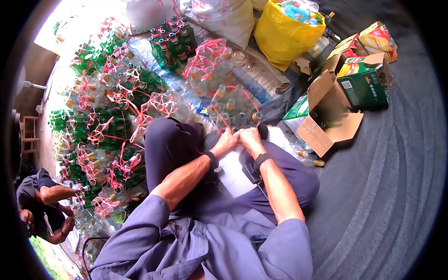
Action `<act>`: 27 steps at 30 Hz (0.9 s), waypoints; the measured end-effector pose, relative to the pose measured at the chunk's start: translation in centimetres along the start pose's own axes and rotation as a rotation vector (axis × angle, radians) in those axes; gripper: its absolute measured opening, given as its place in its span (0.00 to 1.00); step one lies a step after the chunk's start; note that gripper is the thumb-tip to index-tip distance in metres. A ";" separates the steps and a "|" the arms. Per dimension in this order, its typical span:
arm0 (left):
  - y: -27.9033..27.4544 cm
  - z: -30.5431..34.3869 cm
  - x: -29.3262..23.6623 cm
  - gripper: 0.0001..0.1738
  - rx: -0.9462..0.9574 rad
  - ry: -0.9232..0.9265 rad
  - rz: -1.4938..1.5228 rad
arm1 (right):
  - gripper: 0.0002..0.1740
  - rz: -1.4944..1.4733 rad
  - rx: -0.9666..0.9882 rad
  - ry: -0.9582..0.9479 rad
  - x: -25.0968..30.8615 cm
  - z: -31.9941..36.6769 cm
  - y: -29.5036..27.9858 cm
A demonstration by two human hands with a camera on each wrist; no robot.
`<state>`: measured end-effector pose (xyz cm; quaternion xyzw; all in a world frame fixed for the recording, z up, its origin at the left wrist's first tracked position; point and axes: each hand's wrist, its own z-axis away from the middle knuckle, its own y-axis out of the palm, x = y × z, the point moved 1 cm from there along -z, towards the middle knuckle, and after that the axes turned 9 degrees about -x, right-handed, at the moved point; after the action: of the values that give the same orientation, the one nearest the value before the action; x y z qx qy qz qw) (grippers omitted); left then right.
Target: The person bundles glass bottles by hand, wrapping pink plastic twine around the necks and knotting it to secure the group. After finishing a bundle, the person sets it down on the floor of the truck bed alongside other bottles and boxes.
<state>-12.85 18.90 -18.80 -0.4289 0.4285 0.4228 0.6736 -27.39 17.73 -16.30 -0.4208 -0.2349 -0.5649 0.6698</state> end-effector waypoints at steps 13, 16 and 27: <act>0.0 3.2 -4.3 0.16 0.045 -0.100 0.476 | 0.08 -0.276 0.091 0.438 8.8 5.8 0.0; 0.0 3.8 -1.9 0.19 -0.050 0.136 -0.180 | 0.09 -0.319 0.116 0.391 7.4 5.2 0.8; -0.6 4.8 -4.0 0.22 0.056 0.150 -0.246 | 0.11 -0.254 -0.082 0.327 4.9 4.0 2.5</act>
<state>-12.40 22.41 -13.62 -0.4897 0.4335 0.2919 0.6980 -23.14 18.33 -11.04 -0.3174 -0.1511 -0.7148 0.6046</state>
